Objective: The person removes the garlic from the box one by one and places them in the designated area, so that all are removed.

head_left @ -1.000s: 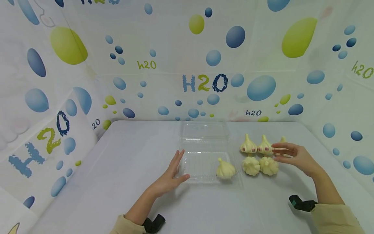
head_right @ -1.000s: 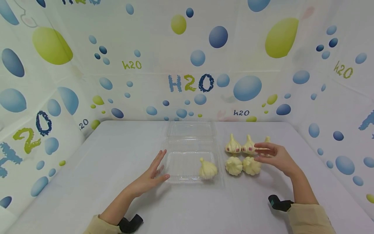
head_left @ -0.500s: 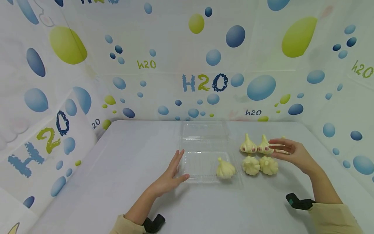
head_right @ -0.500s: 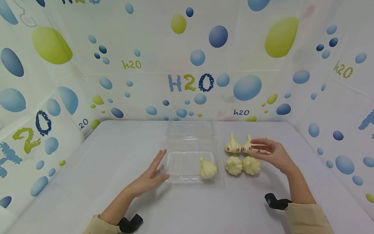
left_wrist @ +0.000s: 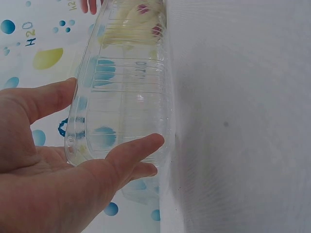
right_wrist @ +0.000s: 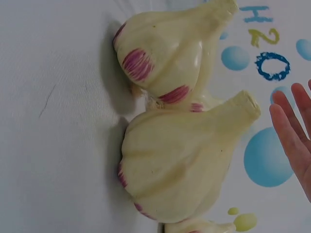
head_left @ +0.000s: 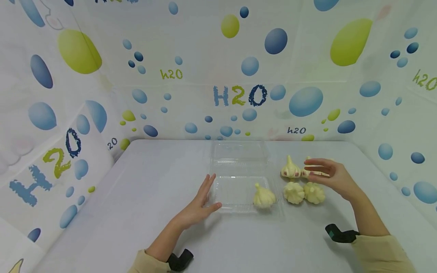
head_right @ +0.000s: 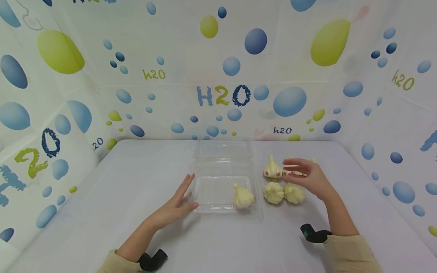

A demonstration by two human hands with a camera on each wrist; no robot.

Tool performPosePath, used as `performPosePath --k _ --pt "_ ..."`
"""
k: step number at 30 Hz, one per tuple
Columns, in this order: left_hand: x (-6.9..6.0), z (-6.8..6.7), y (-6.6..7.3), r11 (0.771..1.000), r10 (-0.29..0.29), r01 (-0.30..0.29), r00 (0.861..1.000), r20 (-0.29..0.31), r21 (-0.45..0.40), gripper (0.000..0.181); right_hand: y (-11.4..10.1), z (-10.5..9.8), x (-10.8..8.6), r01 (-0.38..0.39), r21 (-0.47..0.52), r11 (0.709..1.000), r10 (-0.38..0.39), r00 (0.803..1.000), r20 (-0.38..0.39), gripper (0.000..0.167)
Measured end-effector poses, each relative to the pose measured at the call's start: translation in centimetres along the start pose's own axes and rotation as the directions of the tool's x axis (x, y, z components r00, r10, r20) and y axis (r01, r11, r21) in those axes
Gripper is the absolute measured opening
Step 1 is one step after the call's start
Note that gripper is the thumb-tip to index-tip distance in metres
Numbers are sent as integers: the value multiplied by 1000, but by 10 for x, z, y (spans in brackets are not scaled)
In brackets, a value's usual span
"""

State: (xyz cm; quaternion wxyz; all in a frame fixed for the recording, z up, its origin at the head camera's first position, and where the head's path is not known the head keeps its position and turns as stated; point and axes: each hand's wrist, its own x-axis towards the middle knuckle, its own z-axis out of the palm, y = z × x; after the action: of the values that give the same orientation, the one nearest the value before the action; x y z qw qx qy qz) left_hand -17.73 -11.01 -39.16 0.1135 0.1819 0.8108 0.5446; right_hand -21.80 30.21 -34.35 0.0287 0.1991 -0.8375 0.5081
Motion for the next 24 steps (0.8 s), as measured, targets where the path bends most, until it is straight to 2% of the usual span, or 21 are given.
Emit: performPosePath --k 4,11,18,24 --pt "0 0 0 1000 -1 1 1000 2 -3 82 -4 6 4 19 23 1000 -19 1000 16 45" --pt "1 1 -1 1000 -18 18 1000 -4 0 84 -10 20 11 -31 50 998 28 998 57 47" --pt "0 0 1 1000 -5 5 1000 -2 -2 82 -16 34 18 12 121 993 -22 996 85 46" --pt "1 1 -1 1000 -15 15 1000 -7 -2 84 -20 45 25 -9 167 986 -11 993 120 48"
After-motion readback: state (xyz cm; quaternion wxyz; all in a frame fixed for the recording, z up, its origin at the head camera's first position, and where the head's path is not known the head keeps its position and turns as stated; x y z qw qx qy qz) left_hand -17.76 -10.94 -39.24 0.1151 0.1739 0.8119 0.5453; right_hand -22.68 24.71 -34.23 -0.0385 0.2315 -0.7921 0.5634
